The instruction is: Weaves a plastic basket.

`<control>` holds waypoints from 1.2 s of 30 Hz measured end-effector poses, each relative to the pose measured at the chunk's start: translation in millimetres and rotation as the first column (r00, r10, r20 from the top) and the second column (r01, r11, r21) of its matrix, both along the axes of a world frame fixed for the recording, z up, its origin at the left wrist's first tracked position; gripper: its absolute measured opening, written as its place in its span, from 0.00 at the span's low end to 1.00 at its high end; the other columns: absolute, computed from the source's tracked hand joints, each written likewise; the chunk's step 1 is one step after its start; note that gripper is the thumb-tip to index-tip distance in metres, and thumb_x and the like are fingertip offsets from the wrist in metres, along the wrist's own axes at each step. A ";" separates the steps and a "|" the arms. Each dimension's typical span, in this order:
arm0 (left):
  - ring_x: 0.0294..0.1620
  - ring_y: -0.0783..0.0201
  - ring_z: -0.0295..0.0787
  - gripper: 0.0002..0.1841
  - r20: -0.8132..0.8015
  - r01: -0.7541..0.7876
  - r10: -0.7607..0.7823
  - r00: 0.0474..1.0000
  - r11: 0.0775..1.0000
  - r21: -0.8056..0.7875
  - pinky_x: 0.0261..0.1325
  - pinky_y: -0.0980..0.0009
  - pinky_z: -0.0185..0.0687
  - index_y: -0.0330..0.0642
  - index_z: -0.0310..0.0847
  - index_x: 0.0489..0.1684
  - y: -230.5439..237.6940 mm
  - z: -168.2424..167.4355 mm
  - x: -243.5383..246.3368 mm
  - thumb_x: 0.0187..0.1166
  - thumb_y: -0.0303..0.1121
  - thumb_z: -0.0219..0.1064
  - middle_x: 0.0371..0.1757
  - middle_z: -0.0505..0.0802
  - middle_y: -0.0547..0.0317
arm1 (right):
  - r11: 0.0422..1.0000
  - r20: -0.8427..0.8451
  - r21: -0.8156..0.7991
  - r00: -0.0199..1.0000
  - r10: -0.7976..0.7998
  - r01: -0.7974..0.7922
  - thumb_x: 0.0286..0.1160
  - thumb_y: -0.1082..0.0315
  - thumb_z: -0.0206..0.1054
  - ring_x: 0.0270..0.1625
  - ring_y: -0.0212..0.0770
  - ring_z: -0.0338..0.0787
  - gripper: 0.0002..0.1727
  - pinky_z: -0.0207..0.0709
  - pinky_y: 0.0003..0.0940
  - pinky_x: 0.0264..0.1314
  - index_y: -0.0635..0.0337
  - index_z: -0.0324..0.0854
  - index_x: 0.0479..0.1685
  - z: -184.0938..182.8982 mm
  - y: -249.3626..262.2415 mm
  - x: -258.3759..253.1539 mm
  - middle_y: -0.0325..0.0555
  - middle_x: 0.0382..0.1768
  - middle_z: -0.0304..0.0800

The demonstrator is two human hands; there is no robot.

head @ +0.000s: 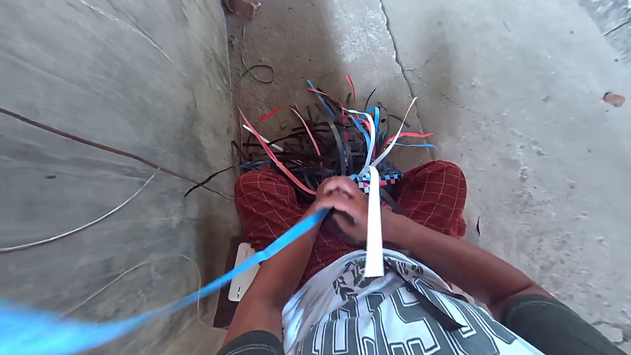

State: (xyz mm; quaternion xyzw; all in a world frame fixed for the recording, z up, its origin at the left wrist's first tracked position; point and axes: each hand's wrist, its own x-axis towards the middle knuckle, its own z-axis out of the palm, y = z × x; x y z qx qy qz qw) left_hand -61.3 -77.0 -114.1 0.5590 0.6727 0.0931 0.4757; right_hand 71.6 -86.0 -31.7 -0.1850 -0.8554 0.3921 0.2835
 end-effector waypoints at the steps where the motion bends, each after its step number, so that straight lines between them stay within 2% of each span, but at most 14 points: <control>1: 0.62 0.38 0.89 0.18 0.025 -0.013 0.009 1.000 0.980 0.199 0.69 0.42 0.79 0.25 0.86 0.60 -6.2 -31.6 -1.6 0.85 0.34 0.64 0.56 0.92 0.29 | 0.998 0.096 -0.019 0.994 -0.053 0.055 0.61 0.83 0.68 0.65 0.58 0.85 0.24 0.82 0.51 0.67 0.60 0.90 0.60 -9.0 11.4 0.3 0.61 0.61 0.86; 3: 0.63 0.39 0.88 0.20 0.051 -0.047 0.040 0.998 0.988 0.145 0.68 0.37 0.77 0.31 0.86 0.60 0.2 -37.8 -1.0 0.83 0.40 0.68 0.57 0.92 0.34 | 0.983 0.281 -0.069 0.949 -0.144 0.170 0.62 0.86 0.67 0.69 0.64 0.81 0.29 0.76 0.59 0.72 0.59 0.87 0.67 -36.8 39.2 4.0 0.64 0.65 0.84; 6: 0.75 0.43 0.80 0.26 0.001 -0.065 0.067 0.998 0.968 0.241 0.81 0.45 0.71 0.37 0.84 0.67 -1.7 -29.9 -4.5 0.79 0.48 0.74 0.68 0.87 0.40 | 0.939 0.428 -0.114 0.869 -0.247 0.323 0.74 0.83 0.62 0.64 0.62 0.85 0.18 0.78 0.57 0.70 0.62 0.90 0.58 -80.6 69.8 16.4 0.64 0.58 0.87; 9: 0.80 0.43 0.73 0.20 -0.035 -0.044 0.057 0.998 0.953 0.300 0.84 0.46 0.64 0.39 0.89 0.62 -19.2 1.8 -14.1 0.86 0.45 0.66 0.70 0.85 0.42 | 0.910 0.523 -0.178 0.819 -0.235 0.374 0.81 0.80 0.60 0.62 0.60 0.87 0.14 0.78 0.54 0.70 0.65 0.90 0.55 -94.7 77.9 25.9 0.63 0.57 0.88; 11: 0.59 0.59 0.89 0.23 0.167 -0.152 0.128 0.978 0.978 0.141 0.72 0.57 0.80 0.36 0.91 0.54 -29.8 29.0 -17.9 0.96 0.40 0.48 0.53 0.94 0.51 | 0.904 0.534 -0.200 0.816 -0.222 0.377 0.81 0.79 0.61 0.61 0.59 0.88 0.13 0.79 0.53 0.69 0.65 0.91 0.54 -99.9 78.6 27.0 0.62 0.56 0.89; 13: 0.32 0.64 0.92 0.32 0.529 -0.442 0.349 0.774 0.895 0.056 0.49 0.62 0.91 0.30 0.87 0.44 -36.0 31.0 -13.0 0.98 0.40 0.34 0.28 0.92 0.55 | 0.898 0.539 -0.228 0.817 -0.206 0.377 0.81 0.77 0.62 0.60 0.57 0.88 0.12 0.79 0.52 0.69 0.65 0.91 0.53 -102.7 78.7 25.2 0.61 0.56 0.88; 14: 0.31 0.65 0.91 0.31 0.577 -0.535 0.391 0.717 0.840 0.095 0.47 0.62 0.91 0.32 0.87 0.45 -34.1 27.4 -11.1 0.98 0.40 0.35 0.28 0.92 0.57 | 0.892 0.547 -0.243 0.813 -0.198 0.381 0.81 0.77 0.62 0.61 0.56 0.88 0.12 0.79 0.52 0.69 0.65 0.90 0.54 -102.3 78.3 23.3 0.61 0.58 0.88; 15: 0.41 0.64 0.92 0.25 0.519 -0.533 0.375 0.768 0.823 0.195 0.54 0.61 0.88 0.33 0.87 0.52 -28.7 22.5 -12.7 0.97 0.36 0.39 0.37 0.94 0.55 | 0.888 0.545 -0.251 0.814 -0.200 0.386 0.80 0.78 0.63 0.61 0.57 0.88 0.11 0.79 0.53 0.68 0.65 0.90 0.53 -102.9 77.1 21.1 0.61 0.59 0.87; 18: 0.74 0.45 0.81 0.19 0.017 -0.173 0.174 0.985 0.953 0.250 0.80 0.46 0.73 0.34 0.86 0.66 1.4 3.2 -16.3 0.93 0.39 0.56 0.69 0.86 0.40 | 0.876 0.524 -0.259 0.821 -0.226 0.406 0.78 0.79 0.66 0.61 0.57 0.88 0.10 0.80 0.51 0.68 0.68 0.88 0.53 -107.8 72.5 18.2 0.62 0.57 0.87; 21: 0.77 0.40 0.78 0.25 -0.202 0.058 -0.053 0.978 0.998 0.020 0.80 0.38 0.67 0.40 0.89 0.63 25.6 -15.9 -7.5 0.90 0.52 0.58 0.69 0.87 0.40 | 0.800 0.452 -0.338 0.831 -0.323 0.495 0.81 0.79 0.63 0.59 0.55 0.88 0.11 0.81 0.50 0.66 0.69 0.86 0.56 -104.0 66.6 22.3 0.63 0.59 0.86; 25: 0.67 0.40 0.86 0.20 -0.074 0.082 -0.082 0.994 0.997 0.004 0.75 0.34 0.68 0.41 0.90 0.56 30.9 -32.5 -14.9 0.92 0.47 0.58 0.57 0.93 0.41 | 0.588 0.362 -0.612 0.849 -0.386 0.528 0.91 0.67 0.56 0.32 0.38 0.86 0.14 0.84 0.35 0.39 0.69 0.80 0.59 -101.4 54.7 36.0 0.53 0.43 0.89; 30: 0.67 0.44 0.85 0.13 -0.014 0.250 -0.251 0.968 0.952 0.175 0.78 0.46 0.71 0.36 0.92 0.52 27.4 -24.5 -20.5 0.90 0.32 0.61 0.55 0.94 0.44 | 0.413 0.527 -0.796 0.842 0.111 0.443 0.92 0.44 0.51 0.27 0.33 0.87 0.31 0.81 0.31 0.31 0.66 0.84 0.60 -96.9 39.2 35.3 0.47 0.40 0.94; 33: 0.63 0.45 0.85 0.11 -0.002 0.331 -0.342 0.940 0.906 0.265 0.75 0.49 0.72 0.34 0.92 0.50 21.6 -21.9 -24.8 0.86 0.23 0.61 0.50 0.93 0.44 | 0.236 0.418 -0.895 0.895 0.153 0.378 0.92 0.57 0.57 0.27 0.33 0.91 0.19 0.84 0.28 0.31 0.65 0.82 0.57 -87.5 28.5 31.3 0.43 0.35 0.95; 36: 0.65 0.43 0.83 0.14 0.032 0.337 -0.358 0.933 0.903 0.267 0.76 0.49 0.71 0.33 0.91 0.56 15.1 -23.3 -32.2 0.84 0.18 0.59 0.52 0.92 0.41 | 0.051 0.289 -0.954 0.952 -0.098 0.294 0.93 0.66 0.51 0.21 0.30 0.83 0.13 0.81 0.24 0.28 0.64 0.79 0.48 -75.8 33.1 33.7 0.35 0.20 0.81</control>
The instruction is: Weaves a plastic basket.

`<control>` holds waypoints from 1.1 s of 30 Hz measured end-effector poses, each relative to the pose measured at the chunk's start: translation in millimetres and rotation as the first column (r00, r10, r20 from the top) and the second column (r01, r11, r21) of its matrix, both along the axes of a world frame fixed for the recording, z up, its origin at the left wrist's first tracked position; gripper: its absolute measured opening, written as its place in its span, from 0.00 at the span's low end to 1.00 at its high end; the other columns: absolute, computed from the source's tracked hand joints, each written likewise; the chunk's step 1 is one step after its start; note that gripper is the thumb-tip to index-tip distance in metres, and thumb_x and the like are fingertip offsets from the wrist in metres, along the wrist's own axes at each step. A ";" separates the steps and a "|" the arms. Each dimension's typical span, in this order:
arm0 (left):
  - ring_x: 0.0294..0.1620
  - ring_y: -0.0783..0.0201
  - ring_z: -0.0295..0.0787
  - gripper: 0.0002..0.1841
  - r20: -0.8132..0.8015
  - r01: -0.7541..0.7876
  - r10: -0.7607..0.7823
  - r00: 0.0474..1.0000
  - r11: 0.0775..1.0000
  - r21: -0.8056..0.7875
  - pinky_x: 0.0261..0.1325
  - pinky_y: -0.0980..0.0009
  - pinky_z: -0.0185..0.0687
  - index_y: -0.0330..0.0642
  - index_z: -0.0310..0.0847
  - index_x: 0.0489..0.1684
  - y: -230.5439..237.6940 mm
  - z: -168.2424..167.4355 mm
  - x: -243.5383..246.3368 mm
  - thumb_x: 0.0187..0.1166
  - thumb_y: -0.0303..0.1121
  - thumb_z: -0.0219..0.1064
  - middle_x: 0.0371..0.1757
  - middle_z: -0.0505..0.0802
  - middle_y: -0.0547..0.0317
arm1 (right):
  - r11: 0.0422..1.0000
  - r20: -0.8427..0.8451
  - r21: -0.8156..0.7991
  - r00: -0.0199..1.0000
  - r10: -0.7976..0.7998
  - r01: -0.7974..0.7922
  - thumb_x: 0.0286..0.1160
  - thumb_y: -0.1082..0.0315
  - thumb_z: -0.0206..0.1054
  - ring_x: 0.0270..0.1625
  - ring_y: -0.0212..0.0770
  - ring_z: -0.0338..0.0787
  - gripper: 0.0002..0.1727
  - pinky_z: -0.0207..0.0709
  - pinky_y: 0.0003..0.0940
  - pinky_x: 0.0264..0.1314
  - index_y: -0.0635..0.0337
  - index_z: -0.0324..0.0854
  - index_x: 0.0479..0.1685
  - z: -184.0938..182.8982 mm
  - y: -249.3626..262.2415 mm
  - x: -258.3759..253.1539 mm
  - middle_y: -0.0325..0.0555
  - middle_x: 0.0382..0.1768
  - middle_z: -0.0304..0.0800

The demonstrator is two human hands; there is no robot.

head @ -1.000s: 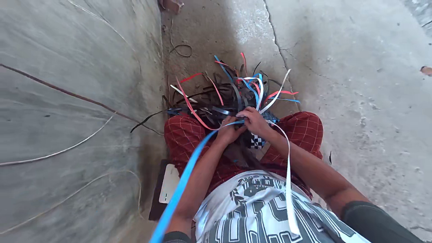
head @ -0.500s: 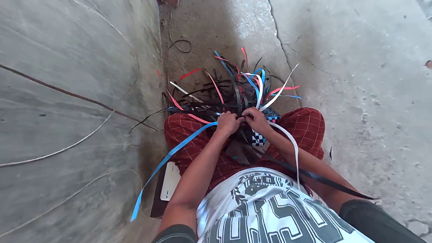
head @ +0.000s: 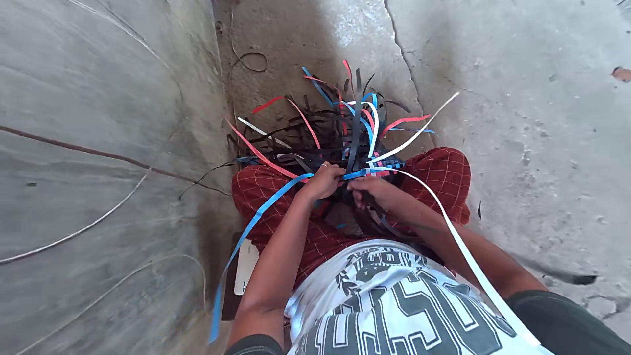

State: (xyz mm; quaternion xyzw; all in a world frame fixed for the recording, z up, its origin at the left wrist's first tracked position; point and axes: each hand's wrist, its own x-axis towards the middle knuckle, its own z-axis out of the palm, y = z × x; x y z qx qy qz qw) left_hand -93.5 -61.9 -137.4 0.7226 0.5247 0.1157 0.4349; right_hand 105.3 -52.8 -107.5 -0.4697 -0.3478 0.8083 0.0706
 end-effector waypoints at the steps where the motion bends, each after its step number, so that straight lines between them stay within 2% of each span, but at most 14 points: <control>1: 0.67 0.42 0.82 0.15 0.017 -0.006 0.006 1.000 0.999 -0.036 0.77 0.48 0.70 0.33 0.90 0.59 -1.0 1.0 0.3 0.85 0.18 0.57 0.55 0.91 0.40 | 0.996 -0.023 -0.026 0.996 -0.085 0.084 0.94 0.66 0.49 0.20 0.29 0.81 0.14 0.80 0.23 0.28 0.63 0.79 0.48 3.5 5.7 0.4 0.34 0.19 0.78; 4: 0.73 0.43 0.79 0.17 0.116 -0.031 0.047 0.992 0.991 -0.133 0.80 0.47 0.68 0.30 0.87 0.61 -1.9 5.3 4.0 0.85 0.20 0.52 0.64 0.88 0.38 | 0.965 -0.148 -0.018 0.954 -0.261 0.261 0.97 0.58 0.39 0.22 0.29 0.80 0.23 0.80 0.24 0.31 0.62 0.79 0.56 14.0 24.0 -0.7 0.33 0.22 0.77; 7: 0.63 0.48 0.84 0.13 0.141 -0.043 0.065 0.988 0.987 -0.157 0.69 0.48 0.77 0.30 0.88 0.55 -4.8 -2.9 3.3 0.84 0.24 0.58 0.60 0.87 0.41 | 0.888 -0.217 0.156 0.892 -0.397 0.433 0.96 0.51 0.29 0.27 0.34 0.86 0.31 0.85 0.32 0.36 0.59 0.78 0.62 18.3 48.0 -0.1 0.36 0.27 0.85; 8: 0.62 0.47 0.84 0.11 0.129 -0.051 0.070 0.989 0.988 -0.148 0.69 0.49 0.78 0.29 0.88 0.53 -5.4 -5.0 2.8 0.84 0.23 0.62 0.59 0.87 0.40 | 0.873 -0.150 0.254 0.909 -0.390 0.416 0.97 0.53 0.31 0.28 0.35 0.87 0.29 0.85 0.33 0.36 0.60 0.77 0.66 17.1 53.6 0.6 0.38 0.30 0.86; 10: 0.62 0.47 0.84 0.07 0.108 -0.087 0.100 0.989 0.990 -0.114 0.71 0.51 0.78 0.28 0.89 0.48 -6.3 -6.3 2.7 0.83 0.23 0.66 0.59 0.86 0.38 | 0.883 0.061 0.431 0.971 -0.232 0.184 0.96 0.59 0.45 0.32 0.38 0.88 0.22 0.86 0.36 0.38 0.63 0.74 0.73 3.6 54.6 4.1 0.48 0.43 0.88; 12: 0.62 0.47 0.84 0.06 0.086 -0.111 0.120 0.989 0.989 -0.099 0.72 0.52 0.78 0.27 0.89 0.45 -7.1 -5.2 4.2 0.81 0.21 0.67 0.59 0.86 0.38 | 0.881 0.200 0.470 0.978 -0.056 -0.046 0.91 0.61 0.57 0.36 0.40 0.89 0.22 0.86 0.38 0.42 0.64 0.74 0.76 -9.6 43.4 4.2 0.55 0.54 0.88; 16: 0.59 0.46 0.86 0.11 -0.005 -0.167 0.168 0.986 0.973 -0.157 0.69 0.51 0.78 0.26 0.88 0.49 -5.9 -2.9 4.2 0.88 0.26 0.61 0.55 0.88 0.38 | 0.725 0.260 0.680 0.960 -0.099 -0.110 0.79 0.67 0.72 0.46 0.45 0.88 0.11 0.85 0.42 0.53 0.71 0.87 0.42 -10.3 6.8 -2.0 0.58 0.49 0.86; 18: 0.56 0.47 0.86 0.16 -0.016 -0.219 0.221 0.975 0.952 -0.215 0.66 0.49 0.78 0.26 0.86 0.46 -3.2 -5.4 6.1 0.93 0.32 0.56 0.51 0.88 0.39 | 0.673 0.315 0.712 0.948 -0.052 -0.200 0.77 0.66 0.73 0.54 0.51 0.88 0.12 0.82 0.47 0.62 0.71 0.90 0.38 -13.4 -7.4 -0.8 0.61 0.50 0.89; 20: 0.52 0.46 0.85 0.20 -0.029 -0.265 0.267 0.963 0.927 -0.267 0.62 0.48 0.78 0.26 0.82 0.43 -0.8 -4.9 12.1 0.96 0.36 0.51 0.48 0.87 0.38 | 0.682 0.363 0.681 0.932 0.001 -0.267 0.79 0.64 0.71 0.59 0.54 0.87 0.16 0.78 0.48 0.67 0.73 0.90 0.37 -17.0 -14.4 0.8 0.64 0.52 0.90; 22: 0.53 0.44 0.85 0.24 -0.059 -0.300 0.296 0.954 0.913 -0.277 0.63 0.46 0.78 0.25 0.81 0.43 -0.2 -2.9 17.3 0.95 0.42 0.52 0.49 0.86 0.36 | 0.731 0.360 0.634 0.933 0.010 -0.252 0.81 0.63 0.70 0.55 0.50 0.87 0.17 0.79 0.45 0.64 0.74 0.90 0.39 -11.2 -13.3 1.6 0.62 0.51 0.90; 24: 0.55 0.41 0.87 0.24 -0.080 -0.328 0.319 0.945 0.913 -0.241 0.65 0.43 0.79 0.24 0.83 0.43 -0.6 -6.4 18.7 0.92 0.44 0.58 0.50 0.87 0.34 | 0.800 0.269 0.589 0.961 -0.060 -0.115 0.83 0.65 0.68 0.40 0.38 0.85 0.14 0.80 0.37 0.49 0.71 0.85 0.42 2.7 -10.7 2.5 0.52 0.40 0.89; 28: 0.50 0.41 0.88 0.22 -0.083 -0.392 0.384 0.920 0.899 -0.194 0.61 0.42 0.80 0.25 0.83 0.38 -0.3 -11.8 18.9 0.91 0.42 0.60 0.44 0.89 0.35 | 0.844 0.115 0.511 0.960 -0.255 0.163 0.84 0.67 0.64 0.36 0.35 0.84 0.11 0.80 0.33 0.41 0.66 0.83 0.51 4.0 -17.1 8.6 0.46 0.38 0.87; 30: 0.44 0.45 0.89 0.22 -0.074 -0.389 0.383 0.921 0.890 -0.238 0.57 0.45 0.82 0.27 0.84 0.40 0.3 -12.1 19.7 0.91 0.43 0.61 0.40 0.90 0.38 | 0.945 0.208 0.315 0.965 -0.157 0.086 0.85 0.66 0.64 0.38 0.37 0.86 0.17 0.83 0.34 0.42 0.67 0.78 0.66 -0.3 -20.7 12.6 0.49 0.43 0.88; 33: 0.44 0.54 0.89 0.16 0.064 -0.310 0.338 0.939 0.913 -0.264 0.57 0.52 0.84 0.30 0.87 0.44 -5.8 -15.8 17.1 0.89 0.38 0.64 0.45 0.91 0.44 | 0.980 0.203 0.098 0.960 -0.193 0.176 0.88 0.69 0.60 0.28 0.31 0.84 0.10 0.81 0.27 0.35 0.66 0.78 0.57 -0.4 -6.8 13.0 0.41 0.31 0.87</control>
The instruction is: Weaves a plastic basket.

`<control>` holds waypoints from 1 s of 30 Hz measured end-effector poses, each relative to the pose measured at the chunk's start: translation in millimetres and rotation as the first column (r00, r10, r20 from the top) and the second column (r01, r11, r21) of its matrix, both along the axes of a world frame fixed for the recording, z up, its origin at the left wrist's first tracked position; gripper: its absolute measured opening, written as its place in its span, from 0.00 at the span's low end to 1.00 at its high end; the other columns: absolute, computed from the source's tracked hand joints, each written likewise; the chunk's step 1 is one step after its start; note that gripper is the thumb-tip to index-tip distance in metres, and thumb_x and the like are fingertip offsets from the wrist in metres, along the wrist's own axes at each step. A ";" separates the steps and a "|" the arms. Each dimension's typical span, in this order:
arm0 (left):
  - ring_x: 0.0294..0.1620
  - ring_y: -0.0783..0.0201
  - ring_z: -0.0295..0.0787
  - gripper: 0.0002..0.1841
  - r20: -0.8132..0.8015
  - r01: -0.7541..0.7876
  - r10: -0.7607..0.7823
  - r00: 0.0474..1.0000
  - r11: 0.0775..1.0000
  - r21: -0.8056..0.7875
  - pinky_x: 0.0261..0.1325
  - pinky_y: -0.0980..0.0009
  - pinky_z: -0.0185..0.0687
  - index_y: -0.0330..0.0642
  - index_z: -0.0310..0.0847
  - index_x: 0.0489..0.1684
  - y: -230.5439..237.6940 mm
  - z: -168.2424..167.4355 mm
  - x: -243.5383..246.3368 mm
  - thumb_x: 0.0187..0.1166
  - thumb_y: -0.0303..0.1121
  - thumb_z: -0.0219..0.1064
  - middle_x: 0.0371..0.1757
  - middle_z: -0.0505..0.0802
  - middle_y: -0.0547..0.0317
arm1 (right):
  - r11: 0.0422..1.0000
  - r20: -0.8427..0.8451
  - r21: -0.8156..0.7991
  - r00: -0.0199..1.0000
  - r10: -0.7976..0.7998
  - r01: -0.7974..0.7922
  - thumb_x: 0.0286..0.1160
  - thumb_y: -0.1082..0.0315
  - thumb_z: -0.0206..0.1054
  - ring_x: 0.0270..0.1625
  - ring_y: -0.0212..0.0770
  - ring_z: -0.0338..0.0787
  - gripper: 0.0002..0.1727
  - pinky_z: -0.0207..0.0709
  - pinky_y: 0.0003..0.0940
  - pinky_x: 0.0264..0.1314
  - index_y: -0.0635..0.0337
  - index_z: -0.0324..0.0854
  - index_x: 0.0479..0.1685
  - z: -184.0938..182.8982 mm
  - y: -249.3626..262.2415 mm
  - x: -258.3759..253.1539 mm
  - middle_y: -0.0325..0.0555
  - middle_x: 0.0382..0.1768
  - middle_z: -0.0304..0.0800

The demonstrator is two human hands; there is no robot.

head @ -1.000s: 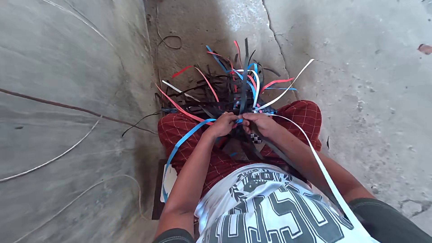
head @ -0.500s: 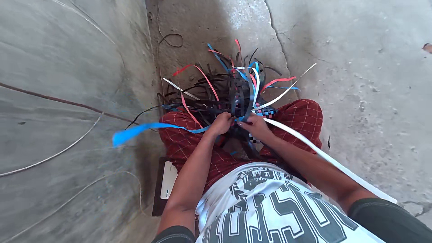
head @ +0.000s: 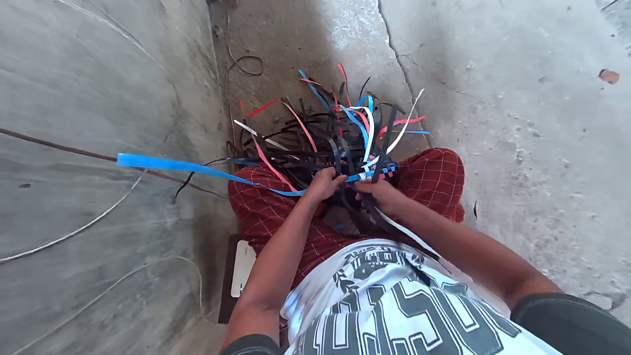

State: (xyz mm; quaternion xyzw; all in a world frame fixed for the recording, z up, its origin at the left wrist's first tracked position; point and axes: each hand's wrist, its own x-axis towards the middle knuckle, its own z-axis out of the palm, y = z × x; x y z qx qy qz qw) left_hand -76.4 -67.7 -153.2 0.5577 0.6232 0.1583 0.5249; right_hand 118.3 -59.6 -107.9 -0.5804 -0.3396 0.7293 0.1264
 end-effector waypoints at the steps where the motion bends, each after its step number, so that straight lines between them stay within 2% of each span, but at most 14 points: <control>1: 0.48 0.55 0.90 0.13 0.048 0.041 -0.043 0.998 0.998 0.042 0.61 0.54 0.84 0.30 0.88 0.43 -3.6 0.4 -0.2 0.88 0.33 0.65 0.49 0.91 0.44 | 0.999 -0.019 0.014 0.999 -0.044 0.044 0.88 0.69 0.59 0.26 0.30 0.82 0.10 0.79 0.26 0.33 0.66 0.80 0.57 3.4 11.4 0.8 0.39 0.29 0.84; 4: 0.50 0.55 0.89 0.09 0.099 0.162 -0.179 0.979 0.974 0.161 0.64 0.58 0.84 0.27 0.88 0.41 -9.9 3.0 5.8 0.85 0.26 0.65 0.55 0.89 0.40 | 0.969 -0.134 0.201 0.984 -0.118 0.144 0.90 0.68 0.56 0.29 0.31 0.84 0.15 0.81 0.28 0.33 0.63 0.78 0.68 37.0 43.6 -4.2 0.40 0.37 0.88; 7: 0.45 0.52 0.87 0.11 0.058 0.154 -0.165 0.985 0.975 0.161 0.57 0.54 0.84 0.27 0.85 0.44 -6.2 1.9 7.0 0.87 0.29 0.63 0.47 0.87 0.41 | 0.890 -0.184 0.410 0.974 -0.133 0.199 0.88 0.72 0.58 0.27 0.31 0.85 0.20 0.78 0.25 0.28 0.61 0.74 0.76 58.8 59.8 -10.9 0.46 0.47 0.95; 9: 0.44 0.51 0.88 0.13 0.042 0.127 -0.131 0.991 0.989 0.081 0.57 0.53 0.85 0.26 0.84 0.50 -4.3 0.3 6.3 0.89 0.32 0.62 0.46 0.89 0.40 | 0.871 -0.041 0.486 0.997 -0.058 0.070 0.83 0.70 0.66 0.28 0.32 0.84 0.28 0.78 0.28 0.28 0.61 0.68 0.82 45.1 59.6 -9.3 0.47 0.52 0.92; 11: 0.43 0.53 0.89 0.15 0.036 0.120 -0.120 0.992 0.993 0.001 0.58 0.55 0.85 0.27 0.82 0.56 -3.6 3.1 8.1 0.91 0.34 0.60 0.45 0.90 0.41 | 0.899 0.157 0.411 0.983 0.096 -0.153 0.78 0.73 0.70 0.37 0.39 0.87 0.32 0.82 0.38 0.36 0.63 0.65 0.83 15.5 54.5 -4.6 0.53 0.62 0.88; 13: 0.41 0.56 0.87 0.15 0.045 0.126 -0.125 0.991 0.992 -0.013 0.55 0.57 0.84 0.30 0.83 0.58 -4.6 6.2 9.7 0.93 0.34 0.57 0.44 0.89 0.43 | 0.925 0.240 0.302 0.957 0.163 -0.233 0.80 0.75 0.68 0.27 0.35 0.79 0.26 0.76 0.34 0.29 0.64 0.69 0.77 -7.7 45.9 -3.9 0.53 0.59 0.88; 14: 0.40 0.56 0.86 0.14 0.046 0.125 -0.124 0.991 0.992 -0.004 0.54 0.57 0.83 0.30 0.83 0.57 -5.4 6.0 9.7 0.93 0.33 0.57 0.41 0.89 0.44 | 0.932 0.223 0.299 0.965 0.138 -0.203 0.81 0.75 0.66 0.24 0.33 0.77 0.27 0.74 0.31 0.27 0.63 0.69 0.79 -12.9 41.9 -2.5 0.52 0.58 0.90; 16: 0.39 0.54 0.85 0.12 0.065 0.100 -0.102 0.993 0.995 0.024 0.52 0.54 0.82 0.31 0.83 0.56 -7.9 3.9 8.6 0.92 0.31 0.57 0.40 0.89 0.43 | 0.935 0.150 0.348 0.988 0.025 -0.076 0.84 0.73 0.64 0.23 0.32 0.81 0.24 0.79 0.29 0.28 0.62 0.71 0.78 -12.2 32.1 -0.1 0.48 0.47 0.90; 18: 0.39 0.56 0.86 0.11 0.095 0.066 -0.068 0.993 0.997 0.029 0.51 0.55 0.83 0.36 0.83 0.59 -7.7 1.9 8.0 0.90 0.30 0.58 0.42 0.90 0.45 | 0.918 0.105 0.396 0.994 -0.039 -0.006 0.84 0.70 0.66 0.28 0.35 0.86 0.17 0.85 0.31 0.36 0.64 0.77 0.68 -8.5 20.0 2.0 0.49 0.39 0.89; 21: 0.38 0.59 0.85 0.13 0.070 -0.035 0.042 0.997 0.995 -0.089 0.47 0.58 0.82 0.40 0.84 0.63 -1.8 3.2 16.3 0.90 0.33 0.59 0.43 0.90 0.49 | 0.908 0.192 0.400 0.980 0.049 -0.124 0.85 0.67 0.66 0.43 0.39 0.92 0.13 0.85 0.39 0.54 0.70 0.82 0.55 -17.3 3.6 10.6 0.51 0.42 0.93; 22: 0.43 0.56 0.87 0.16 0.035 -0.070 0.076 0.996 0.985 -0.157 0.53 0.54 0.82 0.39 0.85 0.63 0.5 3.7 19.8 0.90 0.38 0.60 0.45 0.91 0.47 | 0.912 0.214 0.382 0.974 0.074 -0.153 0.85 0.67 0.66 0.43 0.36 0.90 0.12 0.84 0.37 0.55 0.70 0.83 0.51 -19.2 -0.5 12.8 0.49 0.42 0.92; 25: 0.42 0.54 0.86 0.26 -0.079 -0.062 0.043 0.996 0.964 -0.258 0.55 0.50 0.80 0.35 0.87 0.47 4.7 -5.7 24.6 0.85 0.55 0.65 0.39 0.91 0.48 | 0.930 0.126 0.361 0.992 0.022 -0.067 0.87 0.65 0.64 0.41 0.34 0.90 0.12 0.83 0.35 0.52 0.67 0.85 0.47 -6.4 -3.5 16.4 0.46 0.39 0.93; 28: 0.43 0.48 0.88 0.23 -0.118 -0.085 0.054 0.992 0.958 -0.274 0.54 0.44 0.81 0.32 0.86 0.46 4.3 -6.6 24.4 0.85 0.50 0.67 0.40 0.91 0.42 | 0.933 0.050 0.356 0.996 -0.079 0.057 0.91 0.63 0.58 0.37 0.38 0.92 0.15 0.87 0.36 0.44 0.66 0.85 0.50 12.9 -2.2 16.9 0.47 0.41 0.94; 30: 0.40 0.51 0.89 0.20 -0.119 -0.128 0.102 0.988 0.962 -0.241 0.52 0.46 0.82 0.34 0.87 0.44 3.6 -9.4 25.4 0.84 0.47 0.68 0.37 0.92 0.45 | 0.953 0.116 0.298 0.990 -0.083 0.045 0.91 0.61 0.59 0.33 0.40 0.90 0.17 0.88 0.37 0.38 0.68 0.82 0.56 6.7 -3.9 17.8 0.50 0.40 0.89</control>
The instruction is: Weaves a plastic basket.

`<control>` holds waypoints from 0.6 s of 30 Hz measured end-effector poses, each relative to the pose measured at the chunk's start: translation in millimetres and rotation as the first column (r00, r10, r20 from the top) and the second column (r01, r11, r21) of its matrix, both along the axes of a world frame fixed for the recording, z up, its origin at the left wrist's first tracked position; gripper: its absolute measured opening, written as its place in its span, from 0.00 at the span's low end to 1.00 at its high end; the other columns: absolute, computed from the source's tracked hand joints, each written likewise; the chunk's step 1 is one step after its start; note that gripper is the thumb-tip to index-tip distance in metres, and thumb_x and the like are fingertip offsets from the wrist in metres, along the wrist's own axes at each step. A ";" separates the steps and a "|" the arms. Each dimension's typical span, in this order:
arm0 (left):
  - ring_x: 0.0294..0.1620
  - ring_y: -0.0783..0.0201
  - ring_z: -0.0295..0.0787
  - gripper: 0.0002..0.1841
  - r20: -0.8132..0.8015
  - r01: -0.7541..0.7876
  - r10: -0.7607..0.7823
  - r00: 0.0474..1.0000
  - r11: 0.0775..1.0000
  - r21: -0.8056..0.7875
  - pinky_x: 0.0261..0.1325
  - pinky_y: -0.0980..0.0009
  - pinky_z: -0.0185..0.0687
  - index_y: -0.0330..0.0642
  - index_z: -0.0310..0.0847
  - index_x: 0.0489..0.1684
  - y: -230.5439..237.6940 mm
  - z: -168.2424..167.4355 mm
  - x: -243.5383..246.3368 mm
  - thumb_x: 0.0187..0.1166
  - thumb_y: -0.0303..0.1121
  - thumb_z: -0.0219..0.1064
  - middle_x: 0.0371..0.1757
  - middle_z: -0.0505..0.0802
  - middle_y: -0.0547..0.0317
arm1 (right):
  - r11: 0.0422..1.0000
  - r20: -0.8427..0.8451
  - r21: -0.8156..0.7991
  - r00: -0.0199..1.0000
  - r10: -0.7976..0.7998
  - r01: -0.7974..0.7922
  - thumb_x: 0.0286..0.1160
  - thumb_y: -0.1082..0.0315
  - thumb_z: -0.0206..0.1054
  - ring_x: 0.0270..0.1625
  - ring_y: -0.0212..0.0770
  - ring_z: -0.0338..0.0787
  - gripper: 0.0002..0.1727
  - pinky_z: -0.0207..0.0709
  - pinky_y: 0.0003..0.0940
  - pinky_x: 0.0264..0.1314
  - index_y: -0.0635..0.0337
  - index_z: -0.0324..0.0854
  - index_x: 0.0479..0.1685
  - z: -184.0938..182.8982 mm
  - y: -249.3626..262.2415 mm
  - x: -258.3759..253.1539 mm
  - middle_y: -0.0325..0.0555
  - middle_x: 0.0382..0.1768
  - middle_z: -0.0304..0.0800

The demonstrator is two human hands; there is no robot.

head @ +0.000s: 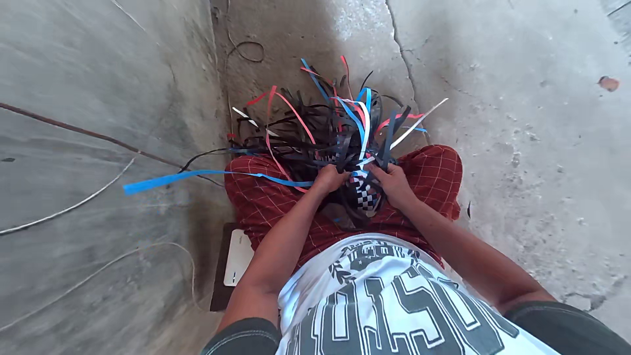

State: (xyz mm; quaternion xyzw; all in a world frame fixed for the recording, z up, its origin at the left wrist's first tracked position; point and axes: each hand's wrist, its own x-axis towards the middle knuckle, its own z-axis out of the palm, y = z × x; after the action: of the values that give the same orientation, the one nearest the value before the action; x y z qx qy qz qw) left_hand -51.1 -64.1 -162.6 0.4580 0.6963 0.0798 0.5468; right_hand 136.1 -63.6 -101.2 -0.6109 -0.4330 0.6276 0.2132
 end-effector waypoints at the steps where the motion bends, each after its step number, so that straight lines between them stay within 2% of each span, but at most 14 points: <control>1: 0.42 0.50 0.89 0.20 -0.003 0.003 -0.003 1.000 1.000 0.003 0.53 0.45 0.82 0.34 0.87 0.45 0.4 -0.2 0.4 0.84 0.47 0.68 0.38 0.92 0.44 | 0.996 0.044 -0.083 0.998 0.035 -0.031 0.91 0.60 0.58 0.32 0.41 0.88 0.17 0.87 0.38 0.36 0.68 0.80 0.60 -7.5 -0.8 1.8 0.51 0.40 0.87; 3: 0.47 0.48 0.90 0.21 0.014 0.048 -0.048 0.999 0.999 0.002 0.58 0.44 0.81 0.35 0.87 0.49 0.1 5.4 0.2 0.85 0.49 0.68 0.43 0.92 0.43 | 0.959 0.056 -0.278 0.995 0.080 -0.062 0.90 0.63 0.58 0.28 0.38 0.85 0.14 0.83 0.34 0.30 0.65 0.77 0.60 -17.2 -1.5 3.6 0.47 0.34 0.85; 5: 0.47 0.55 0.90 0.18 0.082 0.114 -0.118 0.990 0.992 0.051 0.60 0.50 0.82 0.39 0.89 0.52 -3.0 9.0 -1.1 0.85 0.47 0.69 0.43 0.93 0.48 | 0.932 -0.013 -0.359 0.999 0.043 -0.045 0.87 0.67 0.61 0.19 0.34 0.82 0.08 0.79 0.28 0.21 0.64 0.79 0.49 -10.5 2.8 0.5 0.42 0.25 0.84; 7: 0.45 0.56 0.89 0.16 0.148 0.168 -0.187 0.971 0.977 0.134 0.59 0.51 0.82 0.38 0.90 0.53 -8.0 9.8 -1.3 0.84 0.43 0.71 0.43 0.93 0.48 | 0.951 -0.124 -0.307 0.992 -0.012 -0.027 0.86 0.68 0.62 0.19 0.31 0.78 0.08 0.76 0.25 0.22 0.65 0.83 0.45 -1.6 16.7 -1.7 0.39 0.23 0.83; 9: 0.43 0.58 0.90 0.15 0.170 0.187 -0.217 0.961 0.966 0.177 0.57 0.53 0.83 0.38 0.90 0.49 -8.7 9.9 -0.4 0.83 0.42 0.71 0.41 0.94 0.49 | 0.991 -0.266 -0.131 0.963 -0.036 0.001 0.88 0.64 0.58 0.22 0.28 0.78 0.13 0.76 0.24 0.26 0.63 0.84 0.51 7.6 36.6 -1.5 0.36 0.25 0.83; 10: 0.42 0.60 0.89 0.14 0.170 0.184 -0.213 0.962 0.967 0.174 0.57 0.54 0.83 0.38 0.91 0.49 -6.9 8.6 -0.5 0.84 0.42 0.70 0.40 0.94 0.51 | 1.000 -0.378 -0.014 0.926 -0.027 0.023 0.91 0.60 0.51 0.25 0.28 0.80 0.17 0.79 0.26 0.31 0.61 0.83 0.54 13.2 47.3 -0.2 0.34 0.27 0.83; 11: 0.40 0.61 0.88 0.14 0.159 0.170 -0.196 0.968 0.971 0.166 0.54 0.55 0.83 0.39 0.91 0.48 -5.2 6.4 -0.8 0.85 0.42 0.70 0.38 0.93 0.53 | 0.994 -0.501 0.099 0.865 0.011 0.045 0.94 0.51 0.41 0.28 0.28 0.81 0.25 0.80 0.27 0.34 0.57 0.82 0.56 18.3 57.7 1.4 0.31 0.28 0.82; 12: 0.39 0.62 0.87 0.13 0.151 0.144 -0.168 0.974 0.978 0.154 0.53 0.57 0.82 0.40 0.91 0.47 -3.9 4.6 -1.5 0.85 0.42 0.69 0.37 0.93 0.54 | 0.981 -0.602 0.185 0.796 0.063 0.062 0.89 0.37 0.30 0.30 0.29 0.83 0.37 0.81 0.29 0.37 0.50 0.82 0.58 23.1 67.1 3.3 0.29 0.29 0.84; 13: 0.39 0.61 0.87 0.14 0.141 0.122 -0.141 0.980 0.983 0.139 0.53 0.56 0.82 0.40 0.91 0.46 -2.7 3.0 -2.3 0.85 0.43 0.69 0.37 0.92 0.53 | 0.969 -0.663 0.229 0.744 0.083 0.096 0.81 0.25 0.25 0.31 0.31 0.86 0.47 0.82 0.32 0.37 0.45 0.87 0.57 26.4 74.7 4.8 0.29 0.28 0.88; 14: 0.40 0.60 0.87 0.14 0.128 0.109 -0.126 0.984 0.985 0.131 0.54 0.55 0.82 0.40 0.90 0.46 -1.9 2.1 -3.3 0.85 0.43 0.69 0.38 0.92 0.53 | 0.962 -0.666 0.250 0.740 0.087 0.113 0.76 0.22 0.18 0.29 0.33 0.86 0.54 0.83 0.36 0.36 0.45 0.90 0.54 26.6 79.1 5.8 0.32 0.25 0.89; 15: 0.40 0.61 0.87 0.15 0.117 0.101 -0.116 0.986 0.987 0.128 0.54 0.55 0.82 0.40 0.90 0.46 -2.2 1.7 -3.8 0.85 0.44 0.69 0.37 0.92 0.53 | 0.957 -0.580 0.276 0.809 0.091 0.090 0.77 0.26 0.11 0.28 0.34 0.86 0.57 0.83 0.38 0.36 0.49 0.89 0.52 21.8 77.7 7.1 0.34 0.23 0.88; 16: 0.40 0.61 0.88 0.15 0.106 0.101 -0.114 0.988 0.987 0.122 0.54 0.55 0.83 0.40 0.90 0.46 -2.6 2.1 -3.9 0.85 0.45 0.69 0.37 0.93 0.53 | 0.949 -0.396 0.315 0.906 0.151 -0.021 0.80 0.34 0.06 0.28 0.35 0.82 0.57 0.81 0.39 0.38 0.55 0.85 0.57 12.7 71.4 9.7 0.36 0.24 0.83; 17: 0.41 0.60 0.89 0.16 0.092 0.109 -0.120 0.989 0.987 0.116 0.55 0.53 0.83 0.41 0.91 0.47 -2.6 3.1 -3.6 0.85 0.46 0.69 0.38 0.93 0.53 | 0.928 -0.167 0.319 0.953 0.253 -0.191 0.86 0.42 0.09 0.28 0.35 0.80 0.51 0.80 0.39 0.39 0.59 0.82 0.64 -0.8 62.9 13.4 0.38 0.25 0.81; 18: 0.40 0.59 0.89 0.17 0.077 0.111 -0.121 0.990 0.986 0.122 0.54 0.53 0.83 0.41 0.91 0.46 -2.6 3.7 -3.0 0.84 0.47 0.69 0.37 0.93 0.53 | 0.906 0.024 0.266 0.942 0.334 -0.328 0.93 0.50 0.19 0.28 0.36 0.79 0.41 0.79 0.37 0.38 0.60 0.81 0.69 -17.6 56.9 15.3 0.43 0.27 0.83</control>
State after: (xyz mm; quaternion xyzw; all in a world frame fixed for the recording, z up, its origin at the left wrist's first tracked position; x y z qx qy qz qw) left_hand -54.0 -66.8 -158.9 0.5256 0.6387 0.1080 0.5515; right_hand 151.4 -6.7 -118.8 -0.4873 -0.6081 0.5977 0.1885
